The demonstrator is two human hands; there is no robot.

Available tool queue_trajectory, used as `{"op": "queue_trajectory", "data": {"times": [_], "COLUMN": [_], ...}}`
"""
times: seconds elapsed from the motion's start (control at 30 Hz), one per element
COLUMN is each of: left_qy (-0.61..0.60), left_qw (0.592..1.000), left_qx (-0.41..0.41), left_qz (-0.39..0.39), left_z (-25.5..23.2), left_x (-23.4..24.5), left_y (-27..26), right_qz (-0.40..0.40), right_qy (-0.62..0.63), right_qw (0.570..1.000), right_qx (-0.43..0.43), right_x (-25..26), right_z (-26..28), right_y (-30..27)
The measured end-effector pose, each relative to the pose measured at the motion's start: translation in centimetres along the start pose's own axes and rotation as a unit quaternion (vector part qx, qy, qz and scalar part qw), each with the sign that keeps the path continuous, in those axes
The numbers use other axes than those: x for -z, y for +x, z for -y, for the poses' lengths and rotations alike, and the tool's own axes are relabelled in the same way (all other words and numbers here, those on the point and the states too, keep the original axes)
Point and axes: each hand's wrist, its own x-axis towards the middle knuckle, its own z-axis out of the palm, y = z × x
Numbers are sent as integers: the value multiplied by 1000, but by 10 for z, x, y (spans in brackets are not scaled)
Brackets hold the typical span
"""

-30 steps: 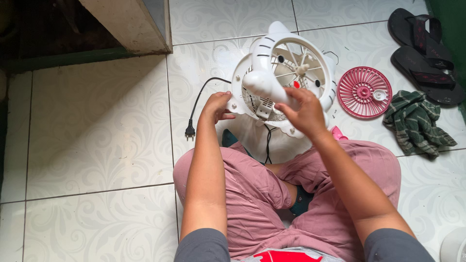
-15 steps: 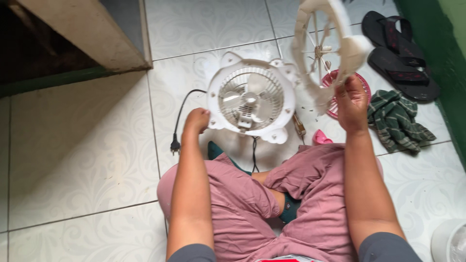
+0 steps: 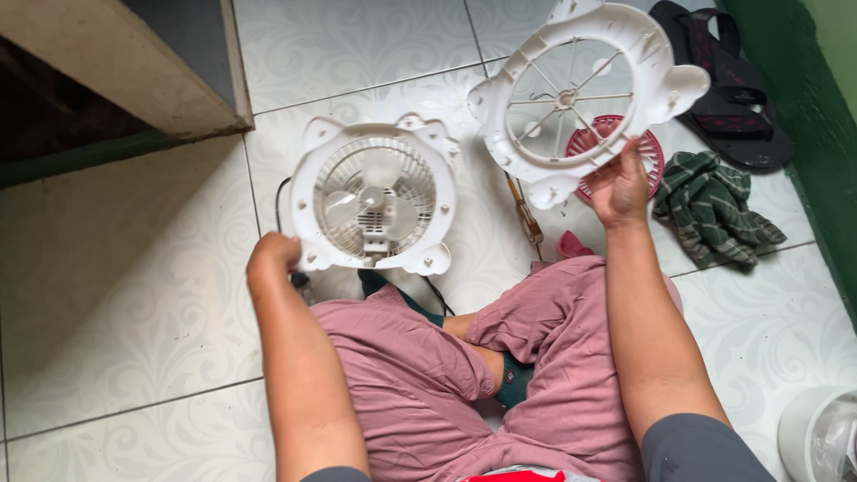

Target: The person sits on the floor and wipes the disassembled parts of a white electric fan with a cloth. They clean the fan blades, the inner cage, and the outer casing, then set the parts aside.

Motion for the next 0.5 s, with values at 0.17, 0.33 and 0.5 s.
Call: {"op": "queue_trajectory", "data": {"times": [0.17, 0.33, 0.5], "left_qy": [7, -2, -25], "left_qw": [998, 979, 956], "left_qx": [-23, -81, -181], "left_qz": [-55, -185, -231], "left_z": [-20, -67, -91], "left_x": [16, 5, -9], "left_y": [-53, -101, -107], "right_qz": [-76, -81, -141], "right_qy": [-68, -34, 34], "right_qw": [994, 994, 982], "right_qx": [-26, -72, -121], "right_x": [22, 23, 8], "right_z": [-34, -86, -131], "right_y": [28, 65, 103]}}
